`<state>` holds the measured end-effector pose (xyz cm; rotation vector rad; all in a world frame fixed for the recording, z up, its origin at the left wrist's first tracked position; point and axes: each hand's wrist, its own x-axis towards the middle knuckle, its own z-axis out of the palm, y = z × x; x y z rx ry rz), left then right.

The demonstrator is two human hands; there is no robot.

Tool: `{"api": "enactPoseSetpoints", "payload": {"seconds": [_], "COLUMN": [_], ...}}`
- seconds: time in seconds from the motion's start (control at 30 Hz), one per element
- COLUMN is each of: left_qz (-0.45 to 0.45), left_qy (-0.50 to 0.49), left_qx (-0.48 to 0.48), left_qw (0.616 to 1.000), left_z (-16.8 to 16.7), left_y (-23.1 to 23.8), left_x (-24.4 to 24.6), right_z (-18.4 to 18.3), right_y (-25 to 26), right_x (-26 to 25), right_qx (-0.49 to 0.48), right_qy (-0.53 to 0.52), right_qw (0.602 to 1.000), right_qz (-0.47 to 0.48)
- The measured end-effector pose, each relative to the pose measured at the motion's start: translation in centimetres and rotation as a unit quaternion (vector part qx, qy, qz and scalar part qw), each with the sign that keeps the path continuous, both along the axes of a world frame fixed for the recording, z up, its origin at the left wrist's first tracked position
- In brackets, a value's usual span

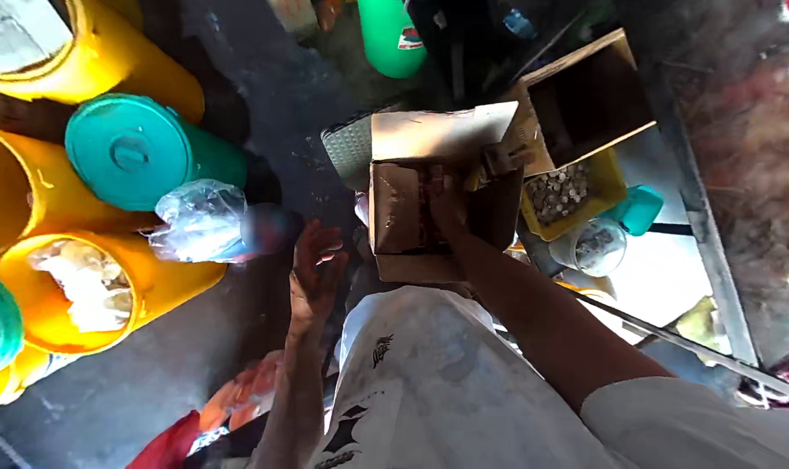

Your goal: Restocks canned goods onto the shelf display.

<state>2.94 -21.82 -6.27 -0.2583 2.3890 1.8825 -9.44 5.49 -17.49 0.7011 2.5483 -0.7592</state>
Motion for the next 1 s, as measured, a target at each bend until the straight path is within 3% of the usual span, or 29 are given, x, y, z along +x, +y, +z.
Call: {"api": "enactPoseSetpoints", "payload": {"seconds": [0.1, 0.27, 0.37, 0.53, 0.63, 0.73, 0.9, 1.0], "left_qz": [0.015, -0.052, -0.140, -0.225, -0.175, -0.161, -0.251, -0.295], "left_qy": [-0.012, -0.086, -0.168, -0.187, -0.129, -0.060, 0.125, 0.249], "left_qx": [0.008, 0.018, 0.022, -0.014, 0.045, 0.105, 0.158, 0.167], "left_qw": [1.000, 0.995, 0.975, 0.956, 0.975, 0.979, 0.947, 0.907], "left_z": [-0.6, 1.0, 2.1, 1.9, 3.5, 6.6, 12.6, 18.3], "left_y": [-0.7, 1.4, 4.8, 12.1, 16.0, 19.7, 27.9, 33.5], "left_x": [0.8, -1.8, -4.3, -5.6, -4.7, -4.6, -7.2, -10.4], "right_z": [-0.1, -1.1, 0.8, 6.4, 12.6, 17.1, 25.6, 29.9], "right_y": [1.1, 2.6, 3.0, 3.7, 4.1, 6.3, 14.4, 18.5], "right_x": [-0.6, -0.3, 0.7, 3.4, 5.8, 6.2, 7.4, 8.8], "right_qx": [0.005, -0.014, -0.095, -0.262, -0.397, -0.473, -0.536, -0.525], "right_qy": [-0.054, -0.029, -0.017, 0.076, 0.141, 0.259, 0.490, 0.586], "right_qw": [0.998, 0.999, 0.993, 0.937, 0.872, 0.798, 0.617, 0.535], "right_qz": [0.031, 0.009, -0.061, -0.220, -0.250, -0.268, -0.303, -0.307]}}
